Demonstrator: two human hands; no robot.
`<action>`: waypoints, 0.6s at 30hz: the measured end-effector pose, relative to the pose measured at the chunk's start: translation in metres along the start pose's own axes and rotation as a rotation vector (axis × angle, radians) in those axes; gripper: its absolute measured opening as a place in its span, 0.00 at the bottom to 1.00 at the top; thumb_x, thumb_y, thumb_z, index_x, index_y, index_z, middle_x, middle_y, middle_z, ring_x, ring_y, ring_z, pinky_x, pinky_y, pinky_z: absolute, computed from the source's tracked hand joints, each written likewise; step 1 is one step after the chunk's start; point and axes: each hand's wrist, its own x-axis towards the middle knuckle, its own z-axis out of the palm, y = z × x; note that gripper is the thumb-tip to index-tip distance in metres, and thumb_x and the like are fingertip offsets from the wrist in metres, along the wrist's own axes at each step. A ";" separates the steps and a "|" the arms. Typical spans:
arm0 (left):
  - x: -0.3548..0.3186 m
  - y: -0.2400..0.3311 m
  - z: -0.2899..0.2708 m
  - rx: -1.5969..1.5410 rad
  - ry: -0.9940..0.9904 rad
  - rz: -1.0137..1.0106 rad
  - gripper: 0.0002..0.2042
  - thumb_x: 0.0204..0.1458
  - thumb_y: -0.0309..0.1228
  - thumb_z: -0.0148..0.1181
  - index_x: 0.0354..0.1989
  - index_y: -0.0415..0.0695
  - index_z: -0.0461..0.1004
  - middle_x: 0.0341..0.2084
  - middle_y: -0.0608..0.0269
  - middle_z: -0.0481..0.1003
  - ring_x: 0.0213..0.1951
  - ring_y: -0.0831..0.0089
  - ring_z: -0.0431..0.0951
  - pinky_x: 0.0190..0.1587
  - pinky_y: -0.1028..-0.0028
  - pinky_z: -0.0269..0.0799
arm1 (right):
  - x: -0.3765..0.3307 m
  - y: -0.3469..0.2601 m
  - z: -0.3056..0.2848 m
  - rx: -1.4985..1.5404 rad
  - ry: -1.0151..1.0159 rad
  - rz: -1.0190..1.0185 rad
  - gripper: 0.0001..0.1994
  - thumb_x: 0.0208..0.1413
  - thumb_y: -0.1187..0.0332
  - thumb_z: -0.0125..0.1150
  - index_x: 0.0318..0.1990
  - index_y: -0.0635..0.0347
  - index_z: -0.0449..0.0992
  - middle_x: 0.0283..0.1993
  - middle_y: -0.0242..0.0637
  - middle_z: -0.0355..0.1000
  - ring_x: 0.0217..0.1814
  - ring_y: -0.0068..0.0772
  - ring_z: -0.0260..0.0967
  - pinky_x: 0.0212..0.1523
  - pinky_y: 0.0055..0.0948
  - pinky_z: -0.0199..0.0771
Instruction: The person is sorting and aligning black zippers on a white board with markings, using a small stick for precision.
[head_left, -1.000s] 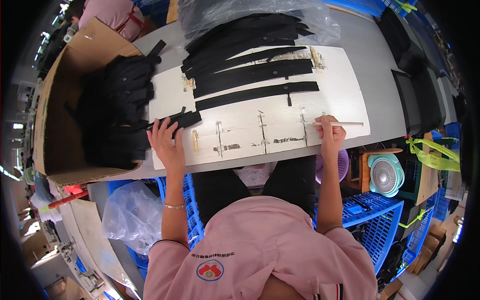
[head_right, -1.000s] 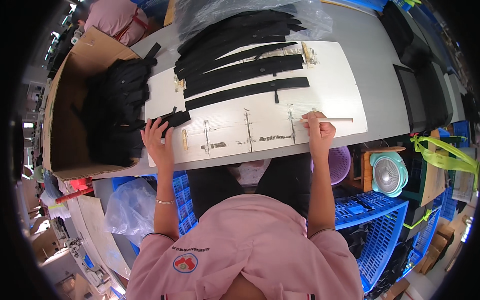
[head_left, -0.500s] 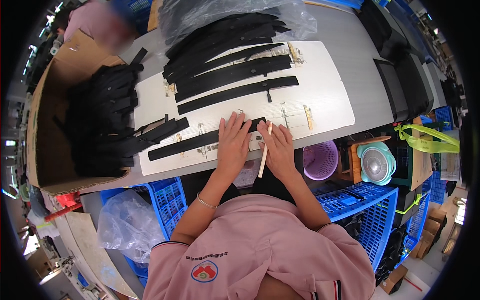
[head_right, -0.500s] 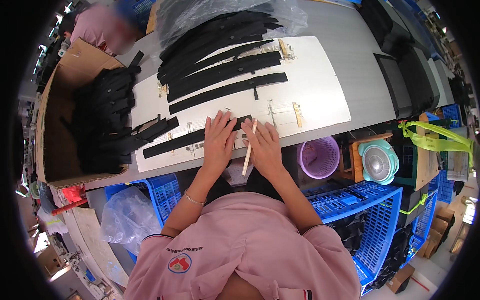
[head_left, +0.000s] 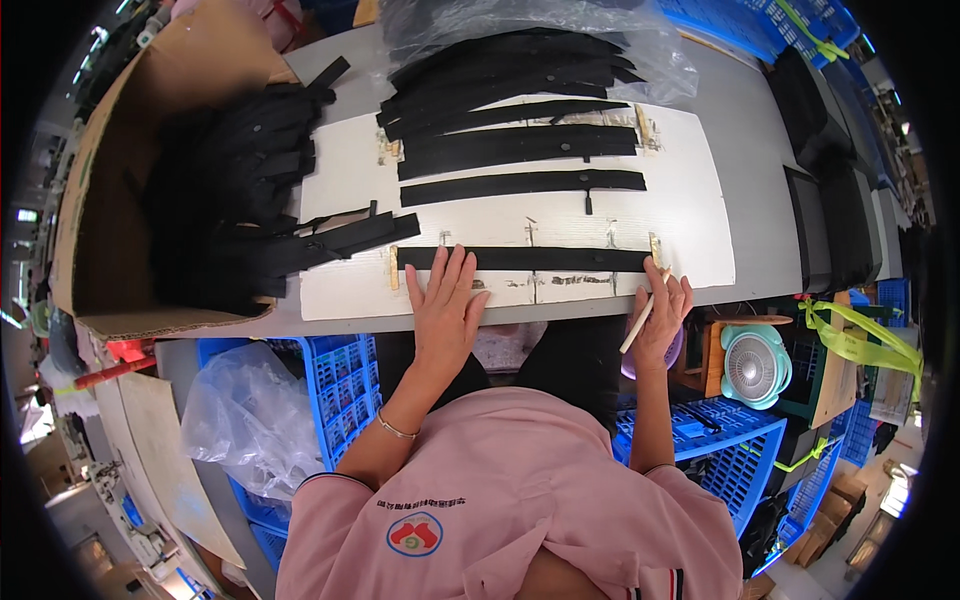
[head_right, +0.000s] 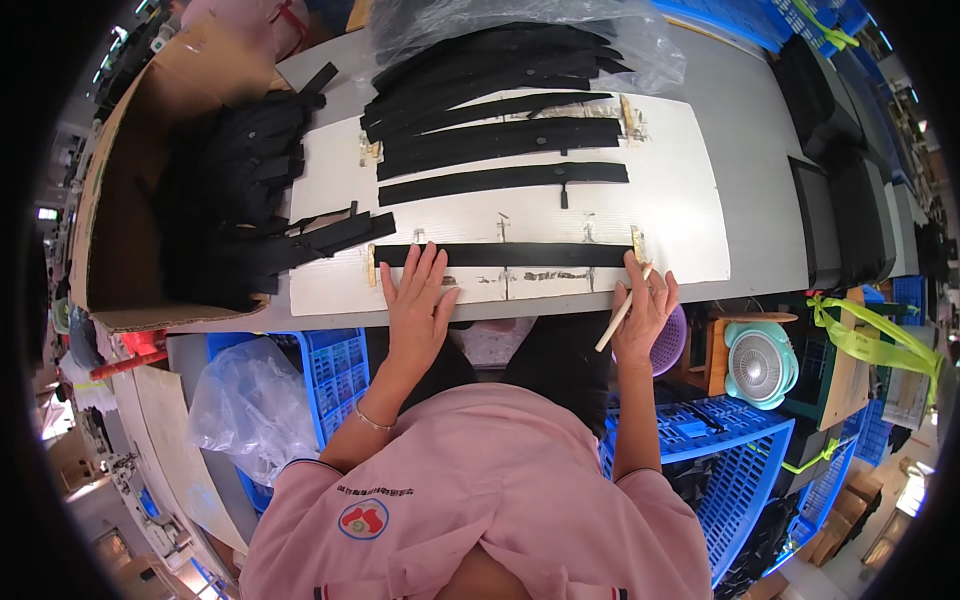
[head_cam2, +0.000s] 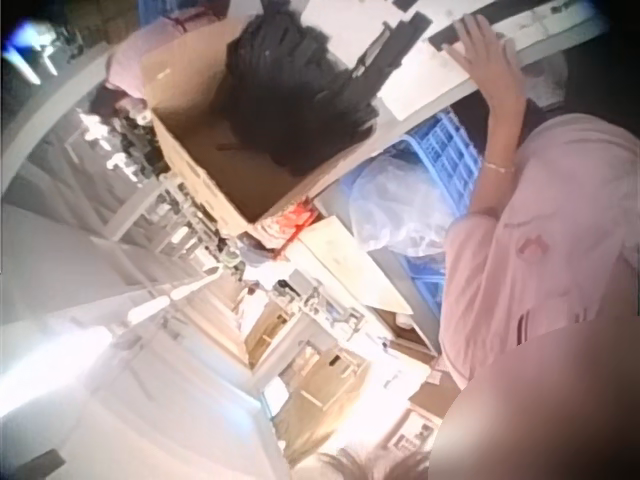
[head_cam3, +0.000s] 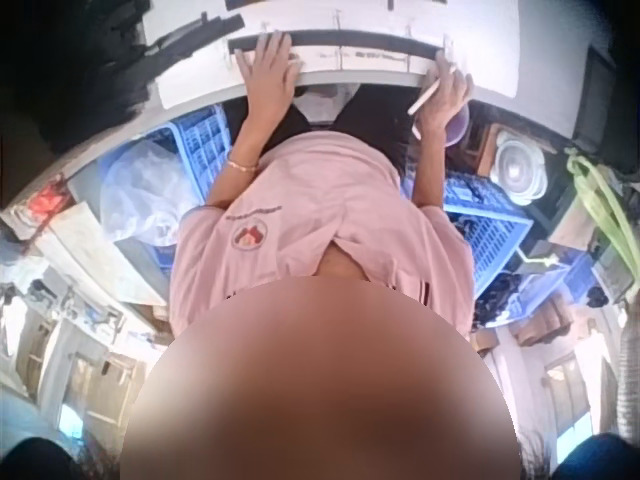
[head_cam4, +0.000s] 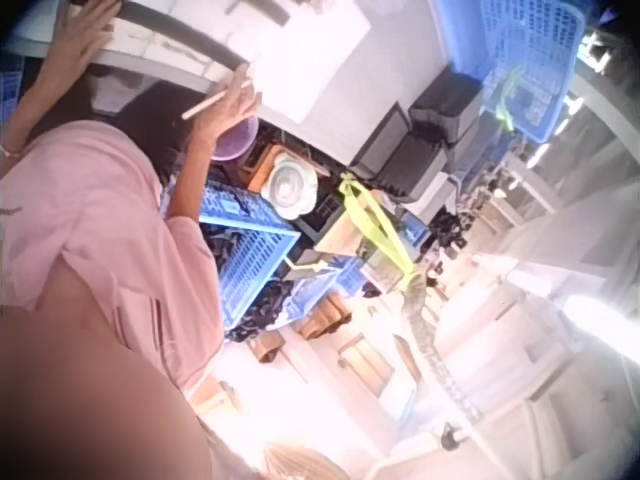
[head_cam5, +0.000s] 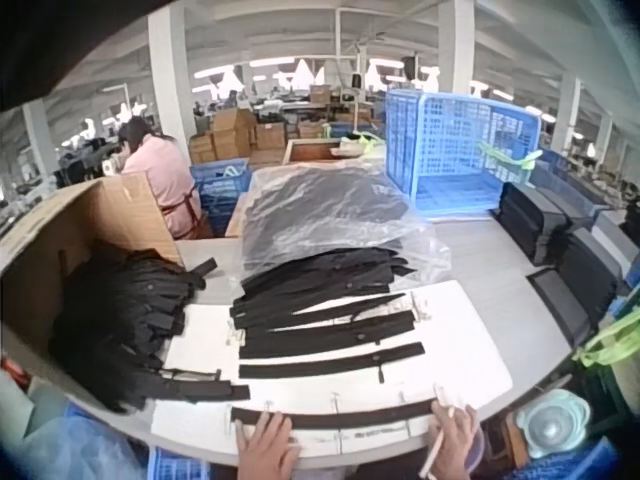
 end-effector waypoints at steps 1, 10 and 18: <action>-0.002 -0.003 -0.003 0.012 0.020 -0.032 0.26 0.63 0.36 0.60 0.68 0.39 0.68 0.69 0.53 0.67 0.74 0.53 0.59 0.75 0.40 0.33 | 0.000 0.000 0.001 0.010 -0.004 -0.013 0.22 0.62 0.71 0.62 0.64 0.54 0.75 0.47 0.35 0.78 0.61 0.34 0.68 0.76 0.47 0.50; -0.027 -0.023 -0.020 0.010 0.056 -0.156 0.28 0.63 0.36 0.61 0.71 0.43 0.66 0.71 0.55 0.65 0.75 0.55 0.58 0.75 0.41 0.29 | 0.007 -0.007 -0.006 -0.061 -0.025 -0.041 0.20 0.62 0.74 0.62 0.62 0.56 0.75 0.49 0.36 0.79 0.58 0.36 0.70 0.75 0.49 0.53; -0.025 -0.024 -0.015 0.031 0.125 -0.143 0.27 0.60 0.37 0.64 0.68 0.44 0.70 0.69 0.58 0.68 0.74 0.55 0.59 0.75 0.44 0.35 | 0.049 -0.108 -0.008 0.490 -0.118 0.186 0.13 0.70 0.67 0.54 0.56 0.62 0.78 0.43 0.39 0.80 0.51 0.33 0.72 0.64 0.38 0.65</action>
